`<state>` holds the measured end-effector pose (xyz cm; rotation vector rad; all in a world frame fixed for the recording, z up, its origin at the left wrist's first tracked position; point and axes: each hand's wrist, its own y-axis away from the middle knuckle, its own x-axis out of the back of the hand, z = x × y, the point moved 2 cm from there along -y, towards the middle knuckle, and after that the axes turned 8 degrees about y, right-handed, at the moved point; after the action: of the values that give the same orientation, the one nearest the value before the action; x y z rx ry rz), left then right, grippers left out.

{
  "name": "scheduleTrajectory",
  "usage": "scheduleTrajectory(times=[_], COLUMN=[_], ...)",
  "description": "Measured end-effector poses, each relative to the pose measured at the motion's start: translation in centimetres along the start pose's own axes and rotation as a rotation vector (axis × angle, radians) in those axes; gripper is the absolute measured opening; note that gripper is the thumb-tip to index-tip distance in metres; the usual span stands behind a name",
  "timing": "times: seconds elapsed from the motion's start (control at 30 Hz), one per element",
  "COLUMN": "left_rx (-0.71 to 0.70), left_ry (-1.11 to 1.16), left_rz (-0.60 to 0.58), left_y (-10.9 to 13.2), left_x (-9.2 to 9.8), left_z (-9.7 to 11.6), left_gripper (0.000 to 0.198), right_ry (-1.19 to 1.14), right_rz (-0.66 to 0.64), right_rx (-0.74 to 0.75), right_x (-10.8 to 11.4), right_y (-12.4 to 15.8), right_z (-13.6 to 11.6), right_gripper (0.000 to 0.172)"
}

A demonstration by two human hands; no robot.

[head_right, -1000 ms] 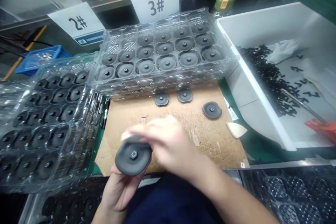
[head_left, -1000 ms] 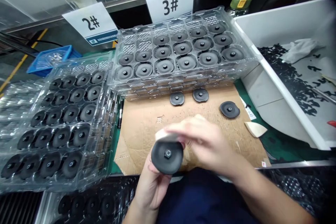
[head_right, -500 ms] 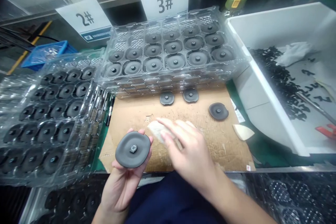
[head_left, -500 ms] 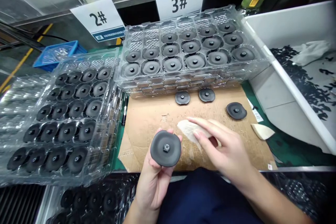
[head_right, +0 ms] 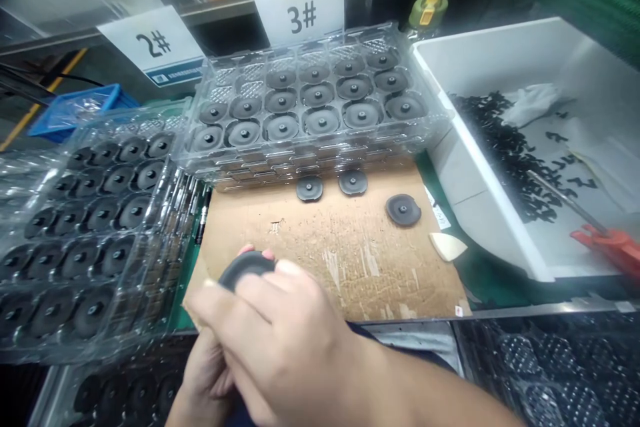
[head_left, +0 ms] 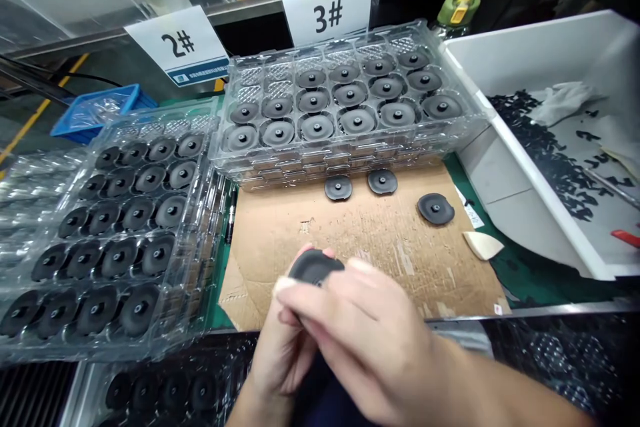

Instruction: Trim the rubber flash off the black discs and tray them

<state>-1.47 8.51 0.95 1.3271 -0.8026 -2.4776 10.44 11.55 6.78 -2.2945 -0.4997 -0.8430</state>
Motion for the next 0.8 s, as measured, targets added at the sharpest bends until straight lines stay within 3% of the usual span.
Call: scheduleTrajectory(times=[0.1, 0.2, 0.33, 0.37, 0.43, 0.53, 0.7, 0.73, 0.8], left_rx=[0.035, 0.080, 0.112, 0.126, 0.165, 0.197, 0.102, 0.088, 0.059], left_ry=[0.010, 0.018, 0.022, 0.020, 0.018, 0.045, 0.082, 0.077, 0.052], left_rz=[-0.077, -0.146, -0.177, -0.192, -0.233, -0.268, -0.199, -0.181, -0.156], left_y=[0.0, -0.2, 0.0, 0.1, 0.4, 0.6, 0.1, 0.0, 0.0], left_x=[0.3, 0.7, 0.9, 0.8, 0.7, 0.8, 0.8, 0.7, 0.3], left_z=[0.4, 0.2, -0.1, 0.0, 0.2, 0.4, 0.0, -0.1, -0.3], left_gripper=[0.047, 0.047, 0.045, 0.047, 0.048, 0.043, 0.048, 0.048, 0.050], right_ry=[-0.037, 0.128, 0.063, -0.003, -0.087, -0.068, -0.051, -0.051, -0.029], right_rz=[-0.131, -0.077, -0.018, -0.007, 0.039, 0.051, -0.219, -0.223, -0.109], right_rx=[-0.076, -0.199, -0.051, -0.080, -0.276, -0.553, -0.536, -0.551, -0.613], right_x=[1.1, 2.1, 2.2, 2.0, 1.3, -1.0, -5.2, -5.2, -3.9], right_y=[1.8, 2.4, 1.3, 1.2, 1.9, 5.2, 10.7, 10.9, 10.1], right_z=[0.1, 0.8, 2.2, 2.9, 4.5, 6.7, 8.3, 8.3, 7.7], right_gripper=[0.030, 0.032, 0.032, 0.032, 0.031, 0.028, 0.031, 0.030, 0.027])
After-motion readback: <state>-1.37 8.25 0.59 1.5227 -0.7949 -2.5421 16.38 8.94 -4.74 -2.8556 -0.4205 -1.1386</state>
